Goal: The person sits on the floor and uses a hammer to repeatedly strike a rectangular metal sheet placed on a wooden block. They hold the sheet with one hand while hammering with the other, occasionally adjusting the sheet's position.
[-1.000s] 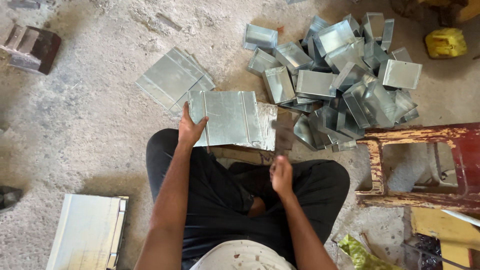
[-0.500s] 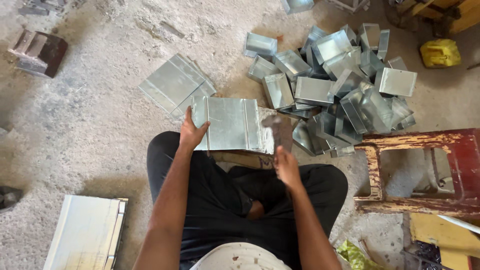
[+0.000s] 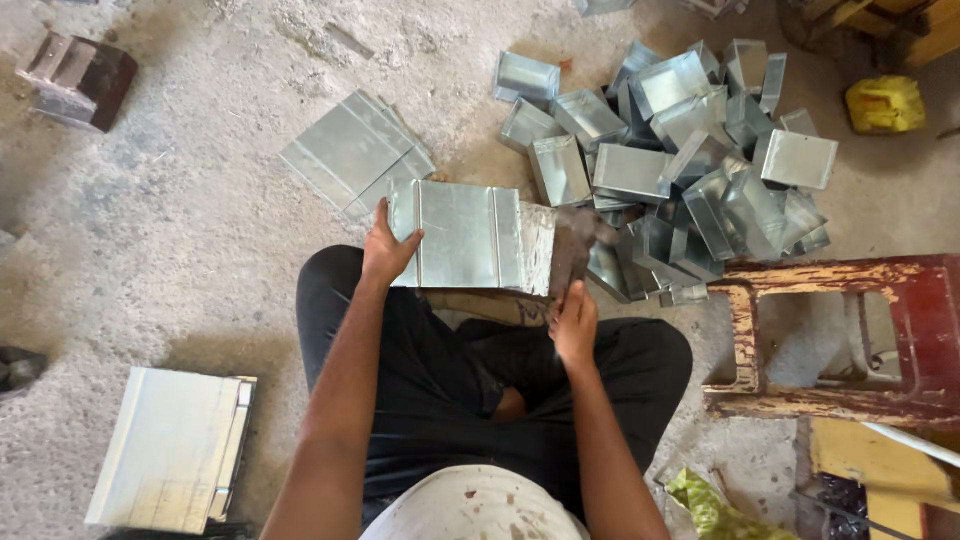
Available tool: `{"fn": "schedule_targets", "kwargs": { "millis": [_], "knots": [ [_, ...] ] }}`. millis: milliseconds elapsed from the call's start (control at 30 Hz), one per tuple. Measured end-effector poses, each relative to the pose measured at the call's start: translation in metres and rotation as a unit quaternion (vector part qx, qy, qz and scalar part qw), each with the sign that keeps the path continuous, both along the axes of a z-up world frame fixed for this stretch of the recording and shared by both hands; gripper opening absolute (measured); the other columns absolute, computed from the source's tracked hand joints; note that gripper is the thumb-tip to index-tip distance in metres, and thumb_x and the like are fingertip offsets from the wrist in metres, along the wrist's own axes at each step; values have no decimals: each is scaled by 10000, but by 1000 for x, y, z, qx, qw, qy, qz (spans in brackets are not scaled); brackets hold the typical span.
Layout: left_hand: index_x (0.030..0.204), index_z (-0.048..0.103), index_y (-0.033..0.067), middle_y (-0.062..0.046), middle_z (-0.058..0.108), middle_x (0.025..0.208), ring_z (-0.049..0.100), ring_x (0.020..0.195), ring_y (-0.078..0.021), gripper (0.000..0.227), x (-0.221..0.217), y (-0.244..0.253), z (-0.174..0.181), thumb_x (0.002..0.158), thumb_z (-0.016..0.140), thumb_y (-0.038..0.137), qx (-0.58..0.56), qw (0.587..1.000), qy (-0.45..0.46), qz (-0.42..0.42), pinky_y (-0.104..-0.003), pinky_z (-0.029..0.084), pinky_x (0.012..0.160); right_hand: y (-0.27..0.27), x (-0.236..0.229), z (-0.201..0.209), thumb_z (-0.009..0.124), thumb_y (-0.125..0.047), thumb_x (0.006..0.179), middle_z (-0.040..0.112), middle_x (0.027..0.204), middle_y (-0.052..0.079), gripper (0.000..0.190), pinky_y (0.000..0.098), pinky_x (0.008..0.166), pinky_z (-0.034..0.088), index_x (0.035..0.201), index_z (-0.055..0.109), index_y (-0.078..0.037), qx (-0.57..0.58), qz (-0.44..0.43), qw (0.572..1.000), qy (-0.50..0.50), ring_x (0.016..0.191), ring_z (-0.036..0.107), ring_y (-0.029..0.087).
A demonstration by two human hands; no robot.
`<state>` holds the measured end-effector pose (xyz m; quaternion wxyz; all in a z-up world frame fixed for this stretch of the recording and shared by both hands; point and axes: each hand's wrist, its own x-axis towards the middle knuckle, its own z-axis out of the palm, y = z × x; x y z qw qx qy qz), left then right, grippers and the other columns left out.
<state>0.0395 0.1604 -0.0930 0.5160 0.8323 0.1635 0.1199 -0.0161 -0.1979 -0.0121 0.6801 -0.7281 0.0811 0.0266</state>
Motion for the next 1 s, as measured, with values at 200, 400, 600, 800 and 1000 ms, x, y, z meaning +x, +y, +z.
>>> {"fn": "schedule_targets", "kwargs": {
  "millis": [200,400,600,800,1000],
  "knots": [
    [1553,285,-49,-343,543,1416,559,1309,-460,1000,2,2,14,805,842,311,-2,1000,-20,-10,-451,473,1077,-12,26,5,397,-507,1068,508,570,-25,538,258,372,381,755,574,-106,-240,100,963,72,431,476,72],
    [1555,306,-33,-329,557,1422,570,1321,-440,987,-2,2,17,804,841,320,-9,1000,-4,-19,-436,481,1080,16,15,-5,373,-539,1084,472,561,-22,522,268,382,325,816,504,-110,9,8,997,-70,422,431,88],
    [1547,308,-30,-326,532,1440,545,1322,-451,1003,0,2,13,785,859,319,20,999,13,-25,-447,455,1086,3,42,42,407,-510,1077,465,565,-25,554,281,373,305,745,530,-83,-142,83,982,91,411,405,91],
    [1543,324,-43,-327,532,1449,543,1345,-442,990,-3,1,8,793,855,325,6,1000,-14,-25,-440,459,1100,17,37,-20,380,-543,1223,462,647,-10,638,269,535,378,784,487,-93,-170,65,948,-260,583,458,94],
    [1545,330,-42,-324,548,1432,555,1331,-436,981,-4,3,13,795,843,329,2,1000,-5,-28,-435,462,1097,1,40,2,385,-553,1070,447,552,-9,578,311,386,306,756,511,-85,-89,10,996,9,415,406,112]
  ]
}}
